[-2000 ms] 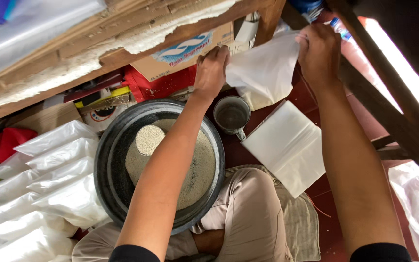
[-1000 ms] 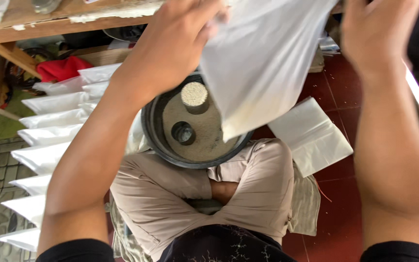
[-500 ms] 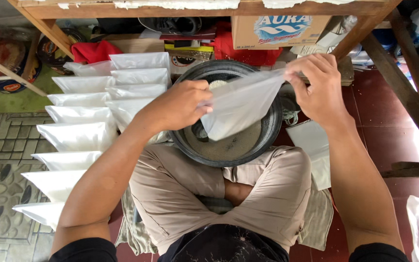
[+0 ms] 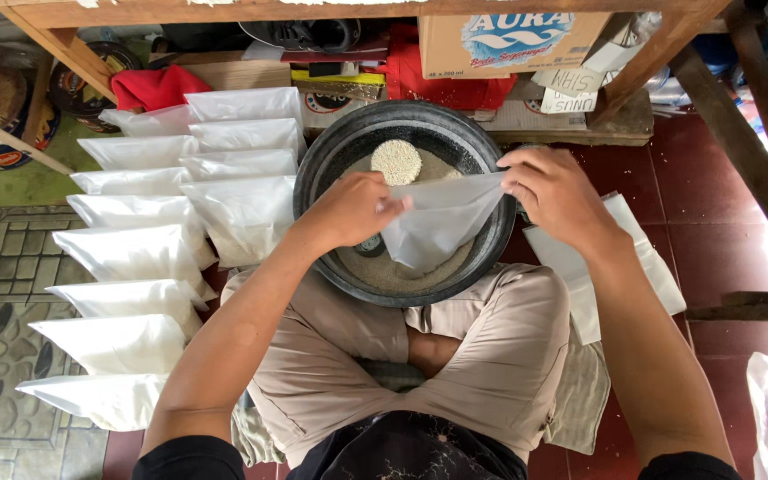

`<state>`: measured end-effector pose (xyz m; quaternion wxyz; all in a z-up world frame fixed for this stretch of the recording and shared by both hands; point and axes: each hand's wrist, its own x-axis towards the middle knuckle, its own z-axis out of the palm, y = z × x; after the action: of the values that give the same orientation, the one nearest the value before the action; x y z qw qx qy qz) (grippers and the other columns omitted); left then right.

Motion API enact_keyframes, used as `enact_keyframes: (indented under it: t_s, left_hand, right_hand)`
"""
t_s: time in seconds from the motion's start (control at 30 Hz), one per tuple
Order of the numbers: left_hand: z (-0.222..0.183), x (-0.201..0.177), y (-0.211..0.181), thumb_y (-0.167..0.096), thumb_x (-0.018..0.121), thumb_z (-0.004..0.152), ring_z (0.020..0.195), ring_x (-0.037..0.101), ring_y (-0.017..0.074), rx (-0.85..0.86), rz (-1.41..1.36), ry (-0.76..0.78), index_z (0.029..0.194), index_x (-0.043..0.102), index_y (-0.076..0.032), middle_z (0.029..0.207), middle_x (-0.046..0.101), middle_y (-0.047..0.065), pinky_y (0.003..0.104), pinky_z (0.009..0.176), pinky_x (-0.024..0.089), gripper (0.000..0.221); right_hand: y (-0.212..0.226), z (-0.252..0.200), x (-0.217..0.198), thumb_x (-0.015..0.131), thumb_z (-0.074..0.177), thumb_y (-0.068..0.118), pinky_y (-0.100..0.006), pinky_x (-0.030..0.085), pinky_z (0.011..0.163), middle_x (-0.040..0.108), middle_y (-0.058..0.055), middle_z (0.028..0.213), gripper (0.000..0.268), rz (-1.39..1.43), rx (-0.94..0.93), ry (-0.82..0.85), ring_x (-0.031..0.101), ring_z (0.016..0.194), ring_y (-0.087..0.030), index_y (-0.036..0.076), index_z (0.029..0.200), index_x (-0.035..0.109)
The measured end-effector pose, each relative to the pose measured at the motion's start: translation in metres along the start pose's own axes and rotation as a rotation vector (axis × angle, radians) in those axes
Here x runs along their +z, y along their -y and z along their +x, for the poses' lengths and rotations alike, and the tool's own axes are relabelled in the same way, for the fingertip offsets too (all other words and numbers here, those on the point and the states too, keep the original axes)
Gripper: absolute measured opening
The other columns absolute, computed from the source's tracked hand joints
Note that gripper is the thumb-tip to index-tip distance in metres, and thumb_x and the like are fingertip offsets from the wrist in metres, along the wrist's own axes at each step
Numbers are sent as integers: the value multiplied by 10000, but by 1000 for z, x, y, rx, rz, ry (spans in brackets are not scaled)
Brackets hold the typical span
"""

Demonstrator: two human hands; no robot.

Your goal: The person scoops rice from a large black bowl into plastic bags using a metal cup and a small green mug, leveling the grain with a gray tube and placing the filled bags in a row.

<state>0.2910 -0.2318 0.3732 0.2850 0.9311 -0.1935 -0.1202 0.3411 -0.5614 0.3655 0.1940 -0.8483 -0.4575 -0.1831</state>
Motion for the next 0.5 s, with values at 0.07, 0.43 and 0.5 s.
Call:
enact_keyframes:
  t_s: [0.07,0.43,0.5]
  left_hand:
    - [4,3,5,-279,523,1086,906,736,376,-18,-15,-28,930,759,50,929,711,185,496,794,588,434]
    - [15,0,-29,-535,596,1022,997,752,375,-132,146,48,1055,795,6,1020,750,175,577,850,590,577]
    - [11,13,-24,-625,619,991,1071,716,383,-180,205,70,989,791,-43,1057,725,143,715,1040,479,607]
  right_hand:
    - [3,-5,1,682,988,129,-501,530,938,676,-103,1193,109,-99,36,77,658,1137,-340,57,907,683]
    - [58,21,34,821,749,190,-541,283,1091,635,-125,1158,649,-225,-154,338,576,1226,-274,40,1313,538]
    - [57,26,44,769,852,137,-588,328,1102,704,-73,860,510,-169,-53,533,709,887,-236,57,1307,552]
